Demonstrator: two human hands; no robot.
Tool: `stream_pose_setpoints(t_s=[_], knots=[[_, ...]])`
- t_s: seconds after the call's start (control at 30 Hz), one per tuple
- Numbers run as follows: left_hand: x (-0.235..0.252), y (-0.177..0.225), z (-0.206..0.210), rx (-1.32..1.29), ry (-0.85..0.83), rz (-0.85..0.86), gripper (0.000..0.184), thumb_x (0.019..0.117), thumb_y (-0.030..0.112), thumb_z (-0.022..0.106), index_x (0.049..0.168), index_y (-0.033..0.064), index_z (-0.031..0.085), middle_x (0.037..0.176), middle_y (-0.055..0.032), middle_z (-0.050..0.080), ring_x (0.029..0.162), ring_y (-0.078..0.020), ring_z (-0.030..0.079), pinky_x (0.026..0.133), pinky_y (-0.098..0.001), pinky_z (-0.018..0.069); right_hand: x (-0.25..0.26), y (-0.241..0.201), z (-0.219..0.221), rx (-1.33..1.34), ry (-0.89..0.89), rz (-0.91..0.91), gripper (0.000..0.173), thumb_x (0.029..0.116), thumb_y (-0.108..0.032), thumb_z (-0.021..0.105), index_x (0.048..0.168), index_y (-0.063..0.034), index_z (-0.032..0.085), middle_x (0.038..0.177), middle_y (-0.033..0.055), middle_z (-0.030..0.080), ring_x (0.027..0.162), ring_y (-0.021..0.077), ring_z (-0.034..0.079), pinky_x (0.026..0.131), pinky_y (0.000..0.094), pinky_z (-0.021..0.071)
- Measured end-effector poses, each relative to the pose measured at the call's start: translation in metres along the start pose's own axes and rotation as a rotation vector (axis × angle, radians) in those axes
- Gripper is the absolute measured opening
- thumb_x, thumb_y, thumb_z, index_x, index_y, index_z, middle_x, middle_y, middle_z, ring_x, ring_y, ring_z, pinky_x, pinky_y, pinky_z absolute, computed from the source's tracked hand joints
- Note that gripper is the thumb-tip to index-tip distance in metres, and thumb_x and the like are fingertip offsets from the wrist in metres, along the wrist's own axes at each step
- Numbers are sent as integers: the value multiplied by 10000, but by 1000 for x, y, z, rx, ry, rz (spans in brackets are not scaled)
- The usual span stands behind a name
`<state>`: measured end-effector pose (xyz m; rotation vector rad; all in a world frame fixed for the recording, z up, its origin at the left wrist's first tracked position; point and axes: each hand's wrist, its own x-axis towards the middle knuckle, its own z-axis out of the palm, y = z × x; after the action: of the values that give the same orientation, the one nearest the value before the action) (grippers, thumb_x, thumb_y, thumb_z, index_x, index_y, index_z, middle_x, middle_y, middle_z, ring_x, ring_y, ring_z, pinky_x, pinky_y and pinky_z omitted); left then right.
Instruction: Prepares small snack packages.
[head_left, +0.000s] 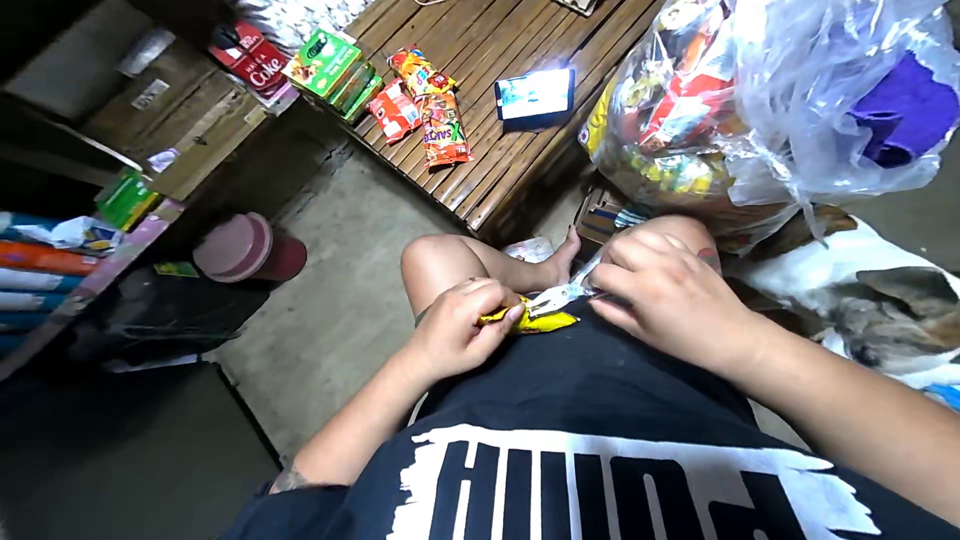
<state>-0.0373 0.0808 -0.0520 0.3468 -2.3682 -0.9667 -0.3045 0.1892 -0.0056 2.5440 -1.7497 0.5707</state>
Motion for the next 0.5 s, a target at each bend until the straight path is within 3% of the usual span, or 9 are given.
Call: stream_pose_setpoints(t_s=[0.1,0.13,0.17,0.23,0.3,0.5], knots=[[-1,1,-1,-3,4,14,272,1062,224,513,997,25,688,885,-80,692,853,-111,651,806,-275,537,-1,1,2,23,26,-21,176,905,-291,641,843,-147,720,1187,145,662,1194,373,587,944,536,493],[-1,0,-1,-5,7,9,272,1061,224,514,1000,25,690,887,-80,693,852,-109,650,803,-273,536,-1,2,2,52,10,-20,184,900,-290,628,839,-134,704,1271,163,651,1263,386,569,986,556,489],[-2,0,-1,-10,13,1,275,1059,224,517,1001,24,696,891,-79,696,852,-105,651,801,-269,536,-1,1,2,70,-11,-15,188,898,-284,610,852,-124,698,1283,159,658,1241,368,601,963,542,516],[-2,-1,-1,-21,27,-13,278,1056,223,525,995,17,702,897,-80,702,861,-95,657,806,-260,543,0,1,3,83,-30,-24,182,901,-256,579,880,-104,676,1037,120,700,967,307,690,753,469,562],[-2,-2,-1,-36,41,-27,275,1053,214,530,990,9,703,898,-82,703,860,-89,657,804,-255,545,1,-2,3,89,-47,-6,168,885,-229,602,896,-70,655,824,104,647,795,304,674,627,447,541],[-2,-2,-1,-73,53,-64,259,1043,196,544,981,-1,701,894,-72,696,850,-53,648,794,-219,545,7,-12,1,25,-90,87,268,853,-271,689,1009,-60,633,747,94,640,691,298,690,546,444,550]])
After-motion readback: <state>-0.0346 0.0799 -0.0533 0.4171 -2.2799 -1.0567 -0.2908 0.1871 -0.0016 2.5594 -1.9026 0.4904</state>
